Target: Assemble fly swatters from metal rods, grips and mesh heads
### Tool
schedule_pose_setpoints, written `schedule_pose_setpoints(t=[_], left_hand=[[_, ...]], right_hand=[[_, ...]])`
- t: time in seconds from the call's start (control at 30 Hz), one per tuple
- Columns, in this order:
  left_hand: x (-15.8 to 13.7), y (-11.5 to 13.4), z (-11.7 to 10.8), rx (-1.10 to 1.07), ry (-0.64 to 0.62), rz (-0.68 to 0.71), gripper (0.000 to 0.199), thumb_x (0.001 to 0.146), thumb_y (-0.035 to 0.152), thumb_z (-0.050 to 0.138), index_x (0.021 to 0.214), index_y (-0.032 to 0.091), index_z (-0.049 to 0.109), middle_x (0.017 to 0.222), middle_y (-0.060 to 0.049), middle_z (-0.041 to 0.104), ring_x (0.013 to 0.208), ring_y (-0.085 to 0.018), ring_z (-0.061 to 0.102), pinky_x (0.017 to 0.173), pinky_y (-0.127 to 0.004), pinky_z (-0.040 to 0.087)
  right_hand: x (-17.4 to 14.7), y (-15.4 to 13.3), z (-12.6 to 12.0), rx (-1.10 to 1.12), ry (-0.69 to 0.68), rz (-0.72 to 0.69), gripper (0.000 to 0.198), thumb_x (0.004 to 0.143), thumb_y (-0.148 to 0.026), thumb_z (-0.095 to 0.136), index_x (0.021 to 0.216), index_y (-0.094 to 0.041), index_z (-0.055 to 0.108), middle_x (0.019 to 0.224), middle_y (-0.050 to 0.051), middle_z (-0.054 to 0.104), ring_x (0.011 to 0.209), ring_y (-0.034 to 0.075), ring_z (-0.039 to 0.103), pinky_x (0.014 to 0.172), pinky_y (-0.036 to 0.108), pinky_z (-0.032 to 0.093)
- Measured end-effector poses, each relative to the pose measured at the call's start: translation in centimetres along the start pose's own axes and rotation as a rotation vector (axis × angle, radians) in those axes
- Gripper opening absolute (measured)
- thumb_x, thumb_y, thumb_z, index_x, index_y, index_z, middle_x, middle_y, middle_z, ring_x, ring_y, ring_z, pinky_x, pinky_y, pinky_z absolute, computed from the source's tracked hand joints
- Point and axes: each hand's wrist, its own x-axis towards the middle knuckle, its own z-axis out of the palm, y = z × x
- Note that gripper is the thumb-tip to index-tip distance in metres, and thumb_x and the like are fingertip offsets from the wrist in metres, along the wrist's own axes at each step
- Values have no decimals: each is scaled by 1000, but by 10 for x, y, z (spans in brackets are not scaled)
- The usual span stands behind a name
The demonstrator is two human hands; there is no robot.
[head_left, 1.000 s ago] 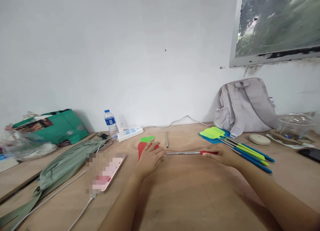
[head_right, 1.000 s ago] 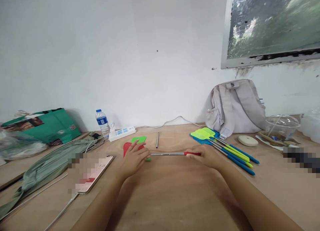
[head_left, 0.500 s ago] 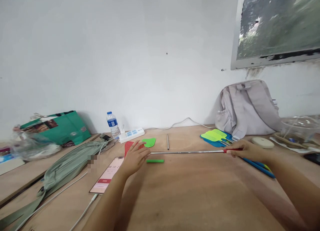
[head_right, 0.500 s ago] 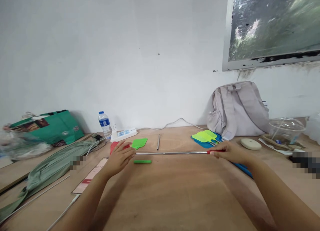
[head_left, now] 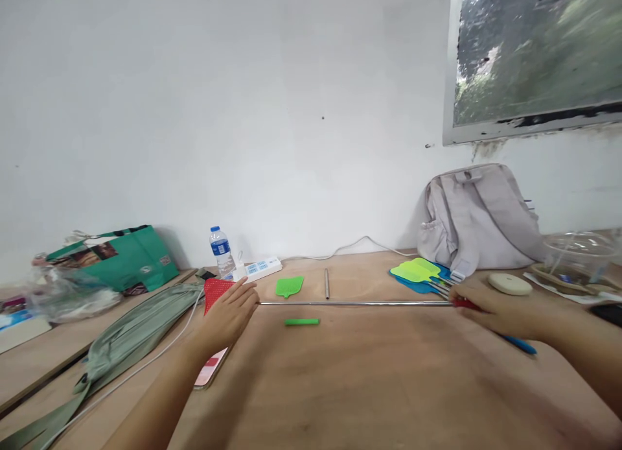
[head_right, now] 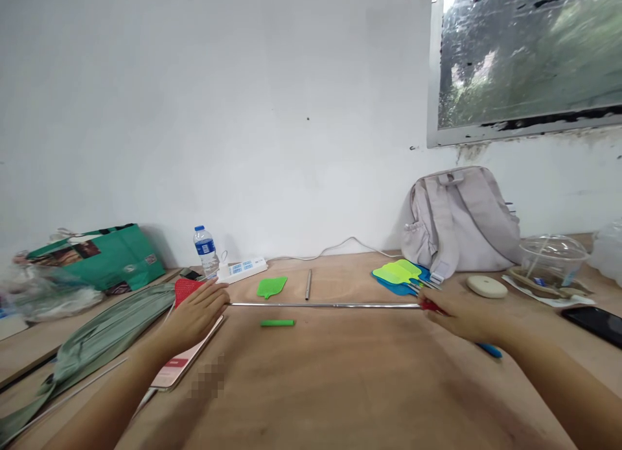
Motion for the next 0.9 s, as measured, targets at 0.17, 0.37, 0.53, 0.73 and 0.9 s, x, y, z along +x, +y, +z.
schedule_pose_setpoints(t=[0.17,0.37,0.53,0.73,0.9], left_hand=[[20,37,3,-23,56,9,30,84,9,27,96,12,54,89,-10,59,91,-22,53,97,-41,30],[30,57,0,36,-166,-47,22,86,16,32,82,17,53,78,-6,59,68,-21,55,59,-31,41],[29,38,-10,90,-206,-18,22,82,8,33,81,18,52,74,-3,58,64,-18,55,57,-28,37],[23,17,-17,155,-194,-30,20,77,5,36,75,18,52,73,-3,58,64,-18,54,56,-27,34],[14,12,-11,142,-161,-13,21,77,5,36,75,18,52,71,-3,59,63,-18,54,57,-28,35]], right_hand=[[-4,-28,24,-125,-261,-26,16,71,-28,50,57,-23,46,53,-1,55,47,14,49,41,25,23],[7,-36,37,-344,-125,18,22,65,-22,48,45,-20,39,43,-1,49,40,11,42,43,25,10],[6,-24,39,-447,43,-111,23,70,-23,42,48,-19,47,44,0,52,40,11,42,47,26,9],[-3,1,39,-494,247,-129,25,71,-22,41,49,-20,52,42,0,52,41,11,41,47,25,12],[-10,17,27,-541,194,-191,25,75,-24,43,55,-19,56,46,2,56,45,12,46,49,25,19]])
